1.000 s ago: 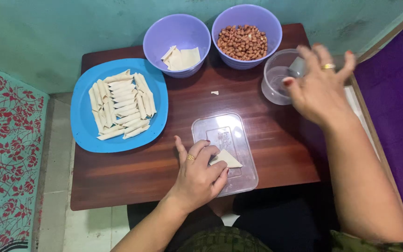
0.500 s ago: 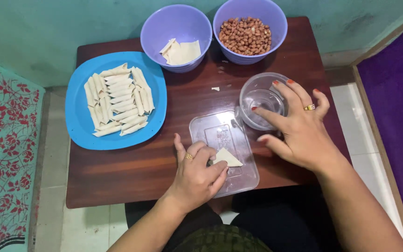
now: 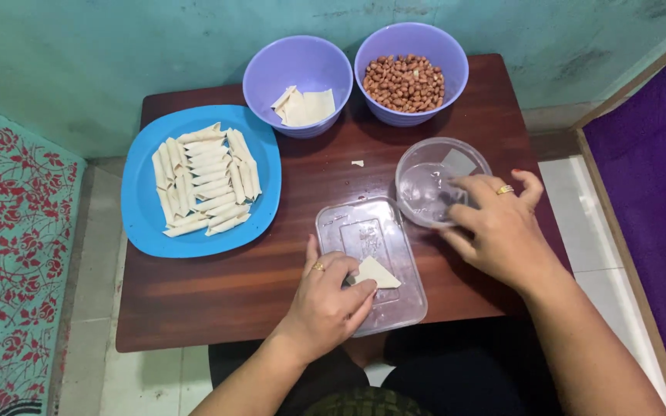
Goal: Manually wrapping peanuts in small squares of dough to create bite-sized snacks
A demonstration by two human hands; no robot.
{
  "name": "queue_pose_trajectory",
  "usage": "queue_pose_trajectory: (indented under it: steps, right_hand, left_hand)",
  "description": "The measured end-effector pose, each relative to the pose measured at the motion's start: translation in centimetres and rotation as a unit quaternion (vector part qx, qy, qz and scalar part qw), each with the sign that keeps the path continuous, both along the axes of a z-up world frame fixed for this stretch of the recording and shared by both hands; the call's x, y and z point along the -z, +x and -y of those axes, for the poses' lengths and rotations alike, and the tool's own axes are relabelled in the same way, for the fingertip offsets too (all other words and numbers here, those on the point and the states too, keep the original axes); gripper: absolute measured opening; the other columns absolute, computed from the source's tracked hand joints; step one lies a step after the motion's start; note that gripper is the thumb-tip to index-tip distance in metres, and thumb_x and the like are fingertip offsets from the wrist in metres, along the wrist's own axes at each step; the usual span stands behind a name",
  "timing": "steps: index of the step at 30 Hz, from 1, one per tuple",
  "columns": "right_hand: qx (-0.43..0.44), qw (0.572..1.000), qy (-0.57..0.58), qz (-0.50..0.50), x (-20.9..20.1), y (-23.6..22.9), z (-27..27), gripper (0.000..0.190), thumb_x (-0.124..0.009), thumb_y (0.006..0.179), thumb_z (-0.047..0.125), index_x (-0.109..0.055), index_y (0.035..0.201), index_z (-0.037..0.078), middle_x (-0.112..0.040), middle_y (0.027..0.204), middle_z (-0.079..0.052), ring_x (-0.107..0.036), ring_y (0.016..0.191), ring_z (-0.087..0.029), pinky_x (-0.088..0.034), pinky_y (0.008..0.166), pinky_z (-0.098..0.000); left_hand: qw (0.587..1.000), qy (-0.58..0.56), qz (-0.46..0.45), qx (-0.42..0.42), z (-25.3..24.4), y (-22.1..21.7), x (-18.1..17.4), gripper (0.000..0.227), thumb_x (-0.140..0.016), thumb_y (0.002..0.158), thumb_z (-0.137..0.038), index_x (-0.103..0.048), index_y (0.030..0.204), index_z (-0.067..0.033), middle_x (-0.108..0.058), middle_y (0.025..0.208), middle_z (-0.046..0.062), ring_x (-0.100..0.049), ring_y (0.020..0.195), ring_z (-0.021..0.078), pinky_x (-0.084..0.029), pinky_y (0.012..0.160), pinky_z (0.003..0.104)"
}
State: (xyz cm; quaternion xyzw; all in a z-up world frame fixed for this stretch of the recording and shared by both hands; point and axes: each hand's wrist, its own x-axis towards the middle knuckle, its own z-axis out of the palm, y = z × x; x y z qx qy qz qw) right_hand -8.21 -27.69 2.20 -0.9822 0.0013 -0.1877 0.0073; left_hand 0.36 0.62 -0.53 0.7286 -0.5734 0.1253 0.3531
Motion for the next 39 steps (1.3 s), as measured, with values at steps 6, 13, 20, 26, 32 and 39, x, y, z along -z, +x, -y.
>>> queue_pose_trajectory:
  steps: [6, 13, 20, 26, 32, 39]
  right_hand:
    - [0.038, 0.999, -0.012, 0.022, 0.4, 0.0, 1.5, 0.021, -0.079, 0.080, 0.040, -0.071, 0.087, 0.022, -0.067, 0.131, -0.004, -0.066, 0.116, -0.028, -0.025, 0.108, -0.0545]
    - [0.062, 0.995, 0.021, 0.073, -1.5, -3.3, -2.0, 0.062, -0.081, 0.081, 0.047, -0.064, 0.135, 0.021, -0.054, 0.145, -0.017, -0.054, 0.132, -0.039, -0.030, 0.101, -0.0509]
    - [0.031, 0.861, 0.486, -0.149, 3.2, -10.9, -10.9, 0.018, -0.073, 0.087, 0.031, -0.081, 0.096, 0.017, -0.083, 0.094, 0.003, -0.077, 0.087, -0.011, -0.056, 0.081, -0.0260]
    - [0.164, 0.509, 0.829, -0.166, 11.6, -10.7, -15.4, 0.041, -0.059, 0.095, 0.027, -0.074, 0.111, -0.007, -0.080, 0.091, -0.026, -0.076, 0.069, -0.028, -0.057, 0.048, -0.0331]
    - [0.252, 0.380, 0.887, -0.080, 8.7, -8.7, -16.0, 0.056, -0.059, 0.093, 0.033, -0.069, 0.097, -0.022, -0.076, 0.088, -0.043, -0.075, 0.069, -0.044, -0.058, 0.048, -0.0406]
    - [0.225, 0.384, 0.888, -0.115, 6.8, -10.5, -16.3, 0.028, -0.067, 0.093, 0.012, -0.072, 0.092, -0.015, -0.075, 0.075, -0.034, -0.072, 0.057, -0.037, -0.058, 0.046, -0.0383]
  left_hand:
    - [0.999, 0.022, -0.038, -0.003, -0.4, -0.2, 0.6, 0.008, -0.074, 0.088, -0.007, -0.071, 0.095, -0.0082, -0.055, 0.100, 0.015, -0.059, 0.090, 0.0299, -0.043, 0.106, 0.070]
    - [0.999, 0.022, -0.015, 0.024, -0.1, 0.1, -0.4, 0.003, -0.070, 0.093, -0.008, -0.067, 0.093, -0.0063, -0.063, 0.110, 0.014, -0.063, 0.090, 0.0324, -0.045, 0.104, 0.058]
    - [0.988, 0.144, 0.046, 0.009, 0.9, 0.4, -1.4, 0.019, -0.074, 0.088, -0.015, -0.065, 0.073, -0.0057, -0.055, 0.071, 0.008, -0.056, 0.075, 0.0316, -0.026, 0.108, 0.084]
    - [0.974, 0.213, 0.079, 0.019, 1.4, 0.7, -1.3, 0.016, -0.068, 0.087, -0.018, -0.070, 0.074, -0.0079, -0.061, 0.072, 0.010, -0.061, 0.074, 0.0335, -0.027, 0.111, 0.080]
    - [0.979, 0.173, 0.085, 0.064, -0.3, 0.2, -2.4, 0.015, -0.071, 0.080, -0.014, -0.062, 0.071, -0.0061, -0.054, 0.070, 0.011, -0.056, 0.069, 0.0326, -0.030, 0.111, 0.077]
    - [0.977, 0.163, 0.091, 0.106, -1.6, -0.7, -2.7, 0.019, -0.072, 0.081, -0.014, -0.059, 0.071, -0.0047, -0.052, 0.069, 0.010, -0.054, 0.067, 0.0298, -0.029, 0.114, 0.076]
